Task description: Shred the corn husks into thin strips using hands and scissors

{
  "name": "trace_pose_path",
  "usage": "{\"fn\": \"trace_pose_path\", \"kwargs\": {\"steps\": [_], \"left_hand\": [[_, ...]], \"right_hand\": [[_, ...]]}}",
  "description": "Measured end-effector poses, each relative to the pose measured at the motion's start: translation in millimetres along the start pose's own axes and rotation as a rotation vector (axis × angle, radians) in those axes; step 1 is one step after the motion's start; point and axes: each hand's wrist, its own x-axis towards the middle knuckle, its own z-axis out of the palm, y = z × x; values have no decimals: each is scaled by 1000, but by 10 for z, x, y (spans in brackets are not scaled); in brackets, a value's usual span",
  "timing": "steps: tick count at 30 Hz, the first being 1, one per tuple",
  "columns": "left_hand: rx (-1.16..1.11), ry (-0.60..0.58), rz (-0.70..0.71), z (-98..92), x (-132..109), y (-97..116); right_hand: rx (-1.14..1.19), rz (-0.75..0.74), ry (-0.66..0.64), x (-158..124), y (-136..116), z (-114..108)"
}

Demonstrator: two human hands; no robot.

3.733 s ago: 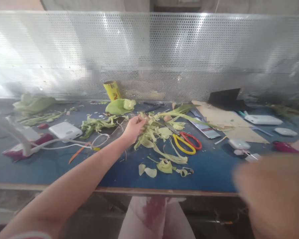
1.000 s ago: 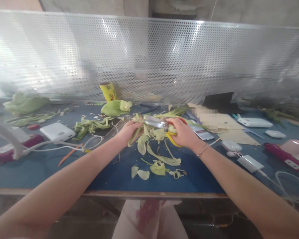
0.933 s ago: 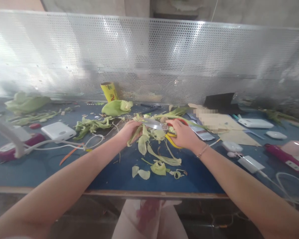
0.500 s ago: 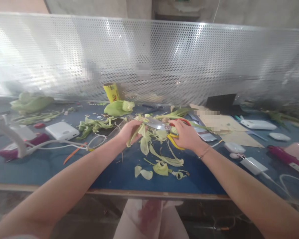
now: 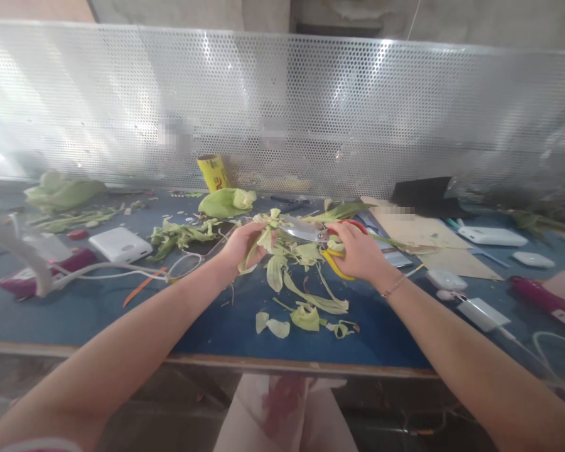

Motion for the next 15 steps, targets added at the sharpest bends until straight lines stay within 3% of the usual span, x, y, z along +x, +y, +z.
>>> {"fn": "trace_pose_path", "kwargs": {"steps": [15], "left_hand": [[181, -52, -10, -3, -3, -74]], "right_hand": [[-53, -11, -22, 2, -21, 25]]}}
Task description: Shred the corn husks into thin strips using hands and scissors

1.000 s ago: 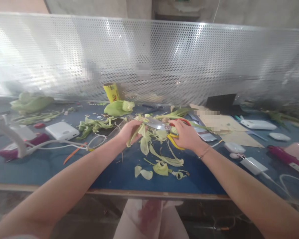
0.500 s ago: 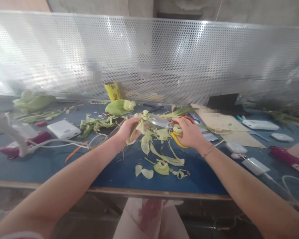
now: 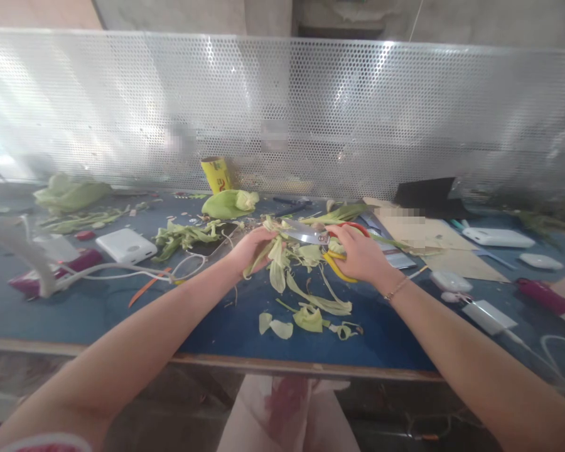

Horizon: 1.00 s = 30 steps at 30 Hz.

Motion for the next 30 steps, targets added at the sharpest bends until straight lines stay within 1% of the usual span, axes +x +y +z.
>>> {"fn": "trace_pose_path", "kwargs": {"steps": [5, 10, 13, 18, 25, 30], "left_hand": [[26, -13, -4, 8, 0, -8], [11, 20, -2, 39, -24, 1], [2, 33, -1, 40, -18, -3], [4, 11, 1, 36, -10, -2], [15, 0, -14, 34, -10, 7], [14, -2, -25, 40, -18, 11]], "right_hand": [[-34, -12, 3, 0, 11, 17], [-57, 25, -39, 11, 27, 26], [-71, 28, -40, 17, 39, 36], [-100, 4, -18, 11, 64, 59], [-144, -57, 71, -10, 87, 101], [-159, -81, 87, -10, 98, 120]]}}
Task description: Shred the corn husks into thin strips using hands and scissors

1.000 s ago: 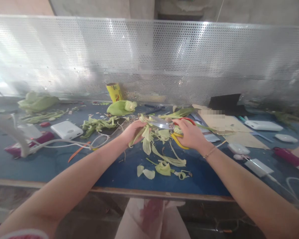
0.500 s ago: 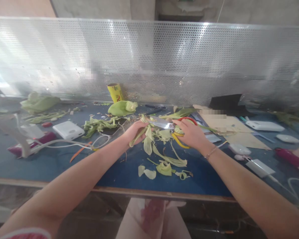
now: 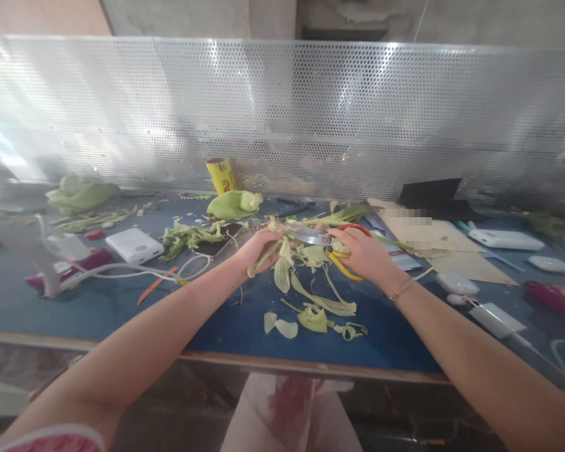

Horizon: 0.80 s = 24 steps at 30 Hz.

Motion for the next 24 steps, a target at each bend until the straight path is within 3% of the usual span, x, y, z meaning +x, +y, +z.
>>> {"fn": "trace_pose_path", "kwargs": {"steps": [11, 24], "left_hand": [[37, -16, 3, -37, 40, -37], [160, 84, 41, -135, 152, -128]], "right_hand": [[30, 69, -51, 11, -15, -16], [73, 164, -102, 25, -46, -52]]}}
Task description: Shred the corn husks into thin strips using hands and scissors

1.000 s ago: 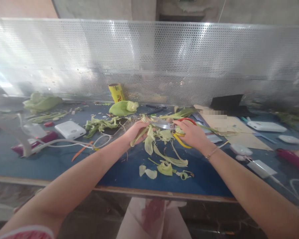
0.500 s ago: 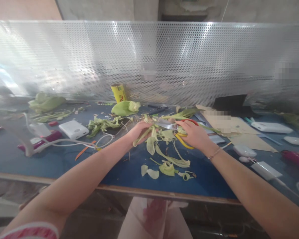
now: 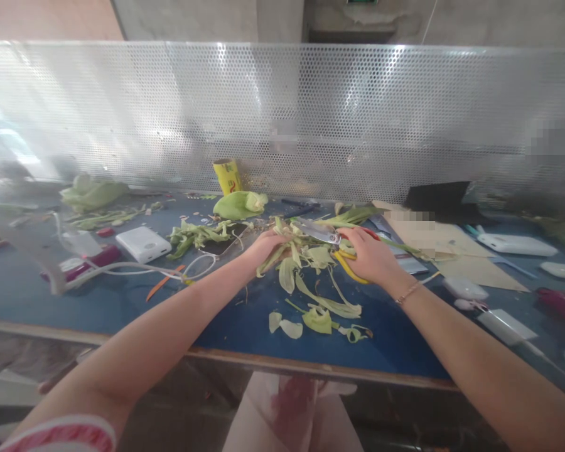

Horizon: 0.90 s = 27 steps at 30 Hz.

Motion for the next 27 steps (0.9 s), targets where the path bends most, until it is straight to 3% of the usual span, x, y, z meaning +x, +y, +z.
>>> {"fn": "trace_pose_path", "kwargs": {"steps": [16, 27], "left_hand": [[-116, 5, 45, 25, -44, 83], [-131, -69, 40, 34, -95, 103]], "right_hand": [[-34, -28, -9, -14, -30, -15], [-29, -52, -22, -16, -56, -36]]}}
